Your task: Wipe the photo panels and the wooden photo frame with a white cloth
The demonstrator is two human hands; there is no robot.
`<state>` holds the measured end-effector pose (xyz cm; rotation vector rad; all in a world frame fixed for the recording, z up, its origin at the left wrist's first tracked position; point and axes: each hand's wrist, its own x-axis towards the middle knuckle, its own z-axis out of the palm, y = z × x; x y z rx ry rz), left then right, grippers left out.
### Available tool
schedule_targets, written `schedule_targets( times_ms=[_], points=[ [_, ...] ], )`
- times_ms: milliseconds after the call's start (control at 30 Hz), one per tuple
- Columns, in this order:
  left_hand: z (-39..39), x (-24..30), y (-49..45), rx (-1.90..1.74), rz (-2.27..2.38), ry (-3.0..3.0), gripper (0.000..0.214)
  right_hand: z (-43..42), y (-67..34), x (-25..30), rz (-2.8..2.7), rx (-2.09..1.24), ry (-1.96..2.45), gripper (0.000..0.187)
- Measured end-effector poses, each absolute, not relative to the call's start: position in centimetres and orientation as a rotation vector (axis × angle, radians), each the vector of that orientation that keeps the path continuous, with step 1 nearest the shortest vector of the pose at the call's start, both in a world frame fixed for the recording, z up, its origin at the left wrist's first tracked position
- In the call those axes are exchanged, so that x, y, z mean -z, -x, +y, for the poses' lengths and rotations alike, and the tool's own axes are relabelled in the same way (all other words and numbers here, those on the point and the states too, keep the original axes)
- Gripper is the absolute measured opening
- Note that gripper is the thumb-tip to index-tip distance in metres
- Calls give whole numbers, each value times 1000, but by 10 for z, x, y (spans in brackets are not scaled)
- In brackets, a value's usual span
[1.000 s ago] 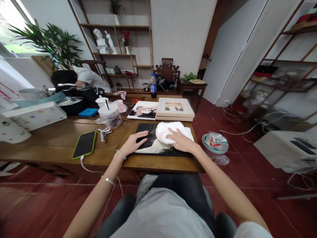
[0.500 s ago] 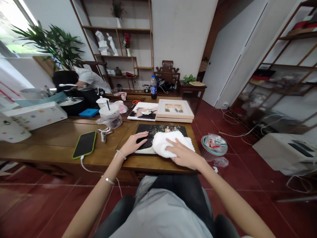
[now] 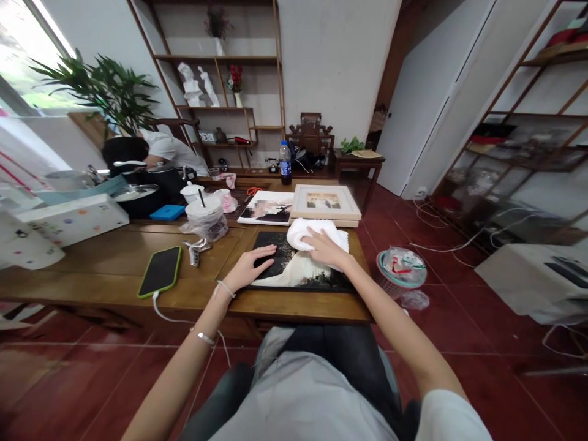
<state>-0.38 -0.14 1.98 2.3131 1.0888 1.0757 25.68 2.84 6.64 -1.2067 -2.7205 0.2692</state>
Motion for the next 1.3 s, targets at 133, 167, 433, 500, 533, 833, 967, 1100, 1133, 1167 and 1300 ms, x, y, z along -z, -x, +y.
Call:
schedule_targets(
  times_ms=[133, 167, 433, 500, 533, 833, 967, 1100, 1133, 1167, 1300],
  points=[
    [-2, -19, 4, -1078, 1090, -2311, 33, -10, -261, -70, -2775, -361, 1102, 56],
    [-2, -19, 4, -1078, 1090, -2313, 33, -23, -262, -71, -2783, -372, 1081, 55],
    [-3, -20, 4, -1065, 1082, -2325, 32, -104, -259, -89, -2910, -482, 912, 53],
    [-3, -20, 4, -1064, 1080, -2328, 32, -102, -259, -91, -2908, -489, 923, 52],
    [-3, -20, 4, -1063, 1081, -2329, 32, -97, -259, -91, -2894, -486, 947, 53],
    [0, -17, 4, -1071, 1087, -2333, 32, 7, -258, -69, -2720, -313, 1185, 52],
    [-1, -18, 5, -1066, 1092, -2326, 32, 35, -250, -69, -2677, -243, 1290, 51],
    [-1, -18, 4, -1062, 1089, -2321, 32, 21, -244, -71, -2695, -191, 1328, 53],
    [-1, -18, 4, -1065, 1090, -2322, 32, 12, -243, -72, -2712, -185, 1312, 53],
    [-1, -18, 4, -1069, 1092, -2324, 32, 2, -243, -72, -2731, -185, 1289, 54],
    [-2, -19, 4, -1068, 1093, -2329, 32, -45, -243, -74, -2811, -202, 1140, 53]
  ],
)
